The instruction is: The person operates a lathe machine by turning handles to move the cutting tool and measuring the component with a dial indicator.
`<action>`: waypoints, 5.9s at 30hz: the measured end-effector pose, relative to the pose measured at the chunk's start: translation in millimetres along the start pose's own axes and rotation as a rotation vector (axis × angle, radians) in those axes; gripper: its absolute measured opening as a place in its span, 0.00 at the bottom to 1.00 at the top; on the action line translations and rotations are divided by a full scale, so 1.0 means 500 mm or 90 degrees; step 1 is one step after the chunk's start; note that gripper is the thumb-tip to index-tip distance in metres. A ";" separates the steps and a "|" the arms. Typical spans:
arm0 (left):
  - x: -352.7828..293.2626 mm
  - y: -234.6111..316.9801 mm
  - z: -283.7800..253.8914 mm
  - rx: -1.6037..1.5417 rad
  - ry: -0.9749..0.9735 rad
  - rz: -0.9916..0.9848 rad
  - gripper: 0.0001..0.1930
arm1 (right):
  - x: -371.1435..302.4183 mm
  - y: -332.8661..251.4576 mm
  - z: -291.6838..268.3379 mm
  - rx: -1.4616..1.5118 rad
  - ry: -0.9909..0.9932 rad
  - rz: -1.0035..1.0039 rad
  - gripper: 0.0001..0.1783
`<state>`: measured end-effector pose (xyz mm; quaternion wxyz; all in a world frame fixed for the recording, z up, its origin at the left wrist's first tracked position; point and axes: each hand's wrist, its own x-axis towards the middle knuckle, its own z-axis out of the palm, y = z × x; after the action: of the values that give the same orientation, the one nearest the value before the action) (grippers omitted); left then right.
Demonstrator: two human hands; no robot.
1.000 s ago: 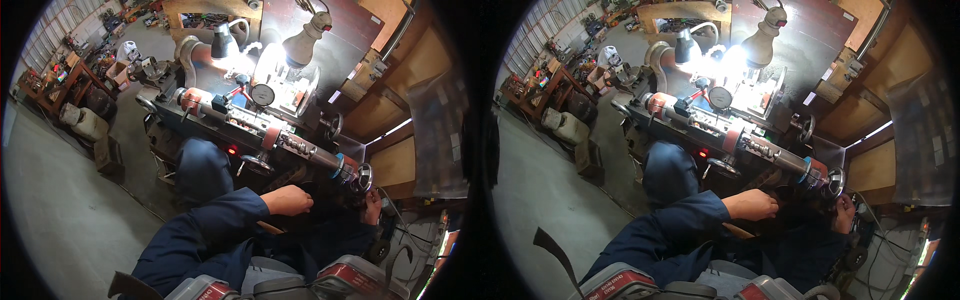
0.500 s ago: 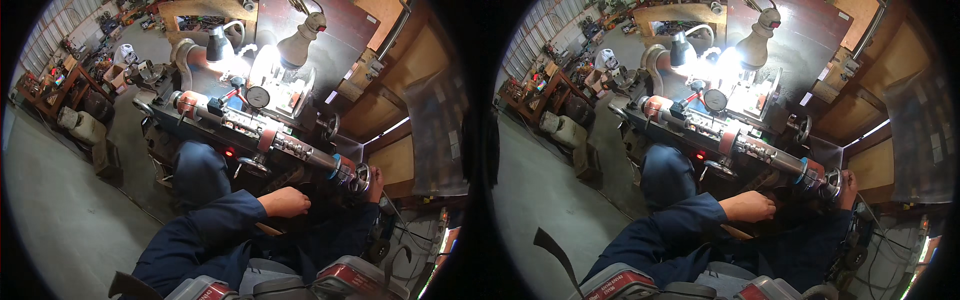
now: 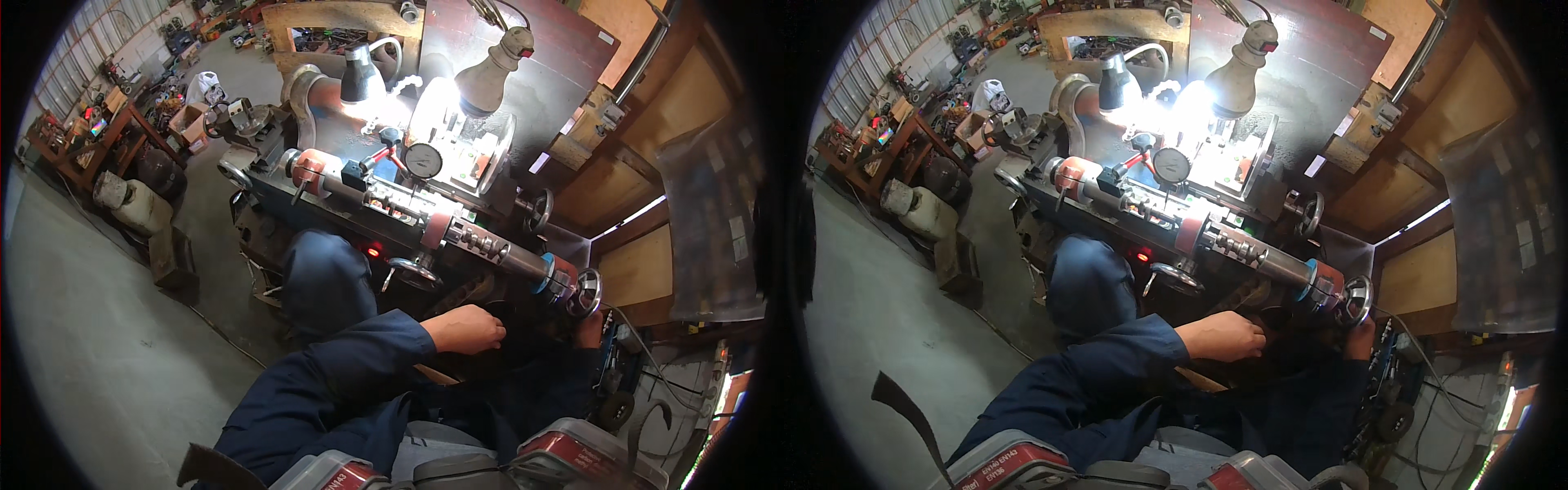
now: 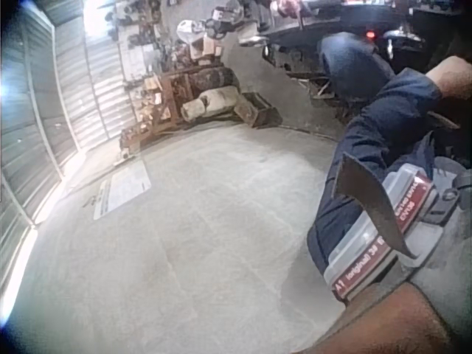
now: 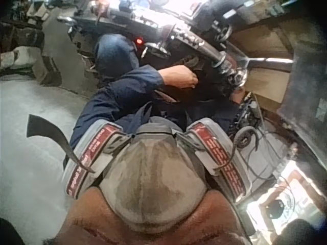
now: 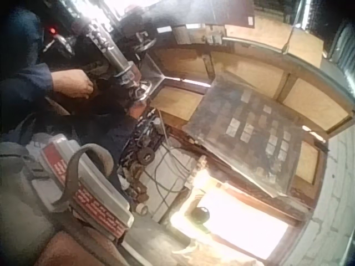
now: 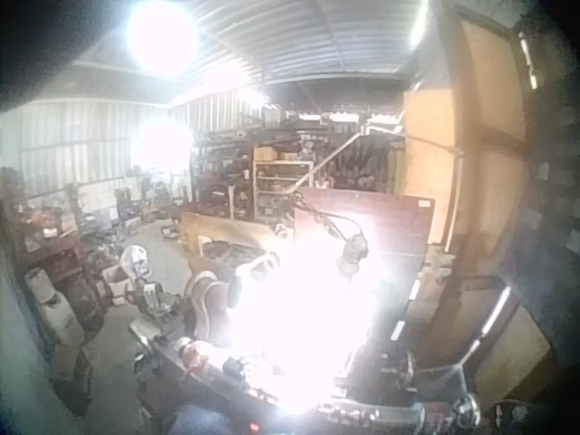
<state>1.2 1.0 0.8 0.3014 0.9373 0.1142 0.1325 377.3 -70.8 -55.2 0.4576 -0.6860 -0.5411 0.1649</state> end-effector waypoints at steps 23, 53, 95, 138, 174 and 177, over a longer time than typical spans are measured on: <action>0.010 -0.007 0.014 -0.008 -0.017 0.003 0.12 | 0.127 0.008 -0.007 0.166 -0.035 0.090 0.11; 0.007 -0.015 0.020 -0.017 -0.018 -0.005 0.12 | 0.021 -0.215 -0.039 0.404 0.028 0.190 0.14; -0.009 0.015 -0.041 -0.048 0.268 0.035 0.07 | -0.022 -0.181 -0.066 0.074 -0.159 0.128 0.16; -0.092 -0.073 -0.213 0.225 0.725 -0.457 0.09 | 0.016 -0.285 0.071 -0.435 0.292 -0.228 0.21; -0.080 -0.037 -0.149 0.119 0.778 -0.123 0.05 | -0.039 -0.140 -0.024 -0.149 0.159 -0.071 0.13; -0.040 -0.011 -0.111 -0.002 0.594 -0.021 0.06 | -0.008 -0.136 -0.012 -0.107 0.216 -0.082 0.12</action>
<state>-35.8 29.1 37.7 0.2214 0.7750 0.2524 0.5353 340.0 -77.2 1.9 0.4930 -0.7038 -0.5107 -0.0287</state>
